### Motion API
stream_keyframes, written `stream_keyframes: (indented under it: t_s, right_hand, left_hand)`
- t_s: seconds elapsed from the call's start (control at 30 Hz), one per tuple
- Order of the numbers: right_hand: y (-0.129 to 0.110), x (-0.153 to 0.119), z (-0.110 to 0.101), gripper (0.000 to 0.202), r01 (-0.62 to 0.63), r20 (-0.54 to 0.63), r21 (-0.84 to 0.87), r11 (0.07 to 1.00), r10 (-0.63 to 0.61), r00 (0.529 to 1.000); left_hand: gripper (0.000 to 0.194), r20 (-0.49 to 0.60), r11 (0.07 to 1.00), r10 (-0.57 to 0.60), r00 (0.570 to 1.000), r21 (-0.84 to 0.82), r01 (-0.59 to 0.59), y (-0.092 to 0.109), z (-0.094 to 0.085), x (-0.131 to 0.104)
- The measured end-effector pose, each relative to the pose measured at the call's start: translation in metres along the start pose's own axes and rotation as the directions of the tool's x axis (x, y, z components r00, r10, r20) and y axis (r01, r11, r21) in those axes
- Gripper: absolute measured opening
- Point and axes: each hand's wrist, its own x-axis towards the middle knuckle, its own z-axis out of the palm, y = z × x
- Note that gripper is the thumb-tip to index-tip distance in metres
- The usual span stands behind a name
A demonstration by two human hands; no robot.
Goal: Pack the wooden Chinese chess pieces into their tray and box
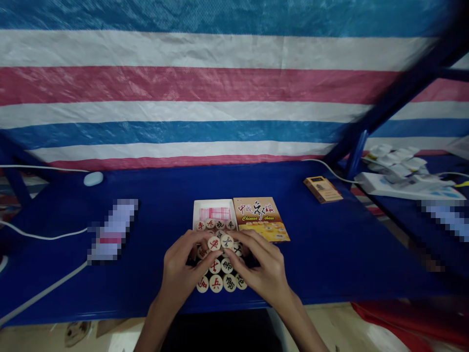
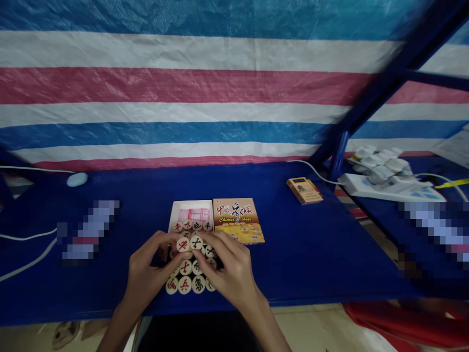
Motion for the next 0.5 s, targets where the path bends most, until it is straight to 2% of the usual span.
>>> stream_keyframes:
  t_s: [0.37,0.5]
  right_hand:
    - [0.0018,-0.0003,0.0003,0.043,-0.016,-0.018,0.011,1.000,0.016,1.000]
    - [0.0011,-0.0014,0.0001,0.043,0.000,-0.005,-0.004,1.000,0.000,1.000]
  left_hand:
    - [0.035,0.044,0.999,0.020,0.999,-0.026,-0.019,0.0021,-0.0017,-0.0023]
    - [0.029,0.027,0.999,-0.011,1.000,-0.035,0.012,-0.0010,-0.0007,-0.0031]
